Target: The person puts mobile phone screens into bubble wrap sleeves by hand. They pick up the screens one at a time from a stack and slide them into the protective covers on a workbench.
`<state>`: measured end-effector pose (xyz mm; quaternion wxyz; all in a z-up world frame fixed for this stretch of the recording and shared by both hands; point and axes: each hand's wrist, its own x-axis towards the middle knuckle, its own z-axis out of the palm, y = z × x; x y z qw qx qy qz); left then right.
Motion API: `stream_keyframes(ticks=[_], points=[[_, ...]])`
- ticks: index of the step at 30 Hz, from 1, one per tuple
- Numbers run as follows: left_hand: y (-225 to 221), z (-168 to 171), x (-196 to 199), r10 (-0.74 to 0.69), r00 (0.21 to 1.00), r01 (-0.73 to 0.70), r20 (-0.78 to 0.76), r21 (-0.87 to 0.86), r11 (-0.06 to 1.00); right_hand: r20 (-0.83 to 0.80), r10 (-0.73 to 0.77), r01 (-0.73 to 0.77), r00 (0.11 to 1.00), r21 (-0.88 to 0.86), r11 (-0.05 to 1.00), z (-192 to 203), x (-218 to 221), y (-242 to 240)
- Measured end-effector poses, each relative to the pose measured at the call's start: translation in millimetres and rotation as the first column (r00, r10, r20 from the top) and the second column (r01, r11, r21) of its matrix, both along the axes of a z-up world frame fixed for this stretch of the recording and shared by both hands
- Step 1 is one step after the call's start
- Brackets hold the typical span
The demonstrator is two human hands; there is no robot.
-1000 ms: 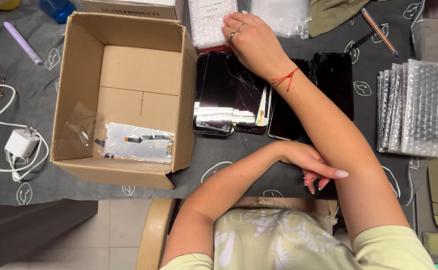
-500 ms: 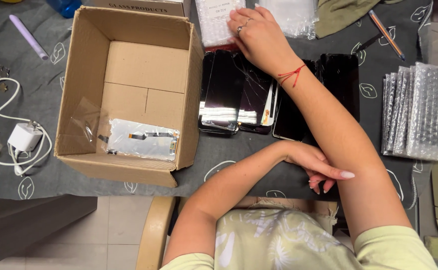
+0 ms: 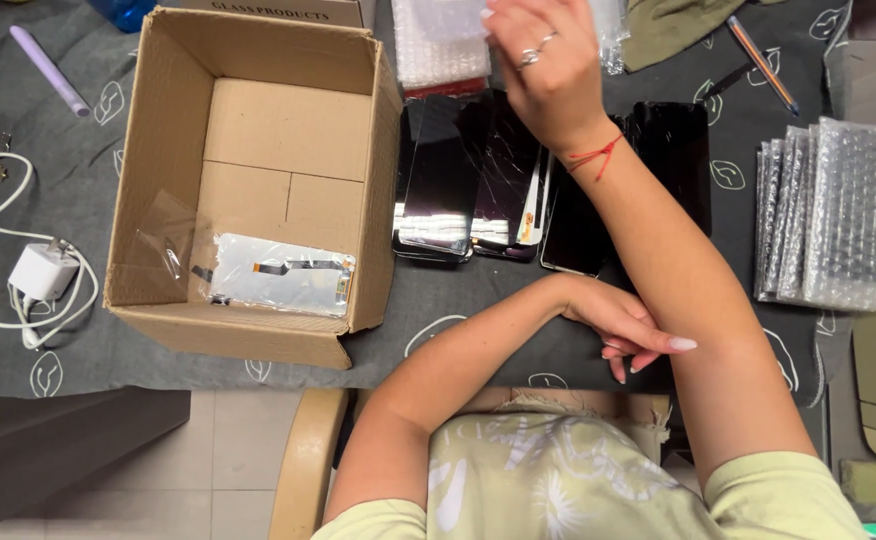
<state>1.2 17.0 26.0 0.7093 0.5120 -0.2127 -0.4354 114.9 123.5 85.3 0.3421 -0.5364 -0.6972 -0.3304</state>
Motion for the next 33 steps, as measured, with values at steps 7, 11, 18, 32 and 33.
stream_keyframes(ticks=[7,11,18,32,33], points=[[-2.6,-34.2,7.7,-0.08,0.996,0.082,0.034,-0.057,0.995,-0.177,0.036,-0.007,0.983,0.162,0.987,39.3,-30.2,-71.1],[-2.1,-65.7,16.2,0.008,0.991,0.027,0.135,-0.26,0.965,-0.315,-0.002,0.051,0.949,0.148,0.988,40.5,-52.7,-128.4],[24.1,-40.2,15.0,0.392,0.916,-0.369,-0.08,-0.551,0.749,-0.872,-0.099,0.496,0.48,0.176,0.85,-22.9,-35.6,-244.1],[34.1,-6.6,-0.3,0.137,0.934,-0.332,-0.33,-0.659,0.675,-1.0,0.018,0.38,0.011,0.021,0.925,-25.7,-0.5,-301.5],[32.3,-0.2,-0.5,0.116,0.929,-0.318,-0.352,-0.595,0.738,-0.996,-0.087,0.349,0.032,-0.07,0.935,-23.2,-1.4,-297.0]])
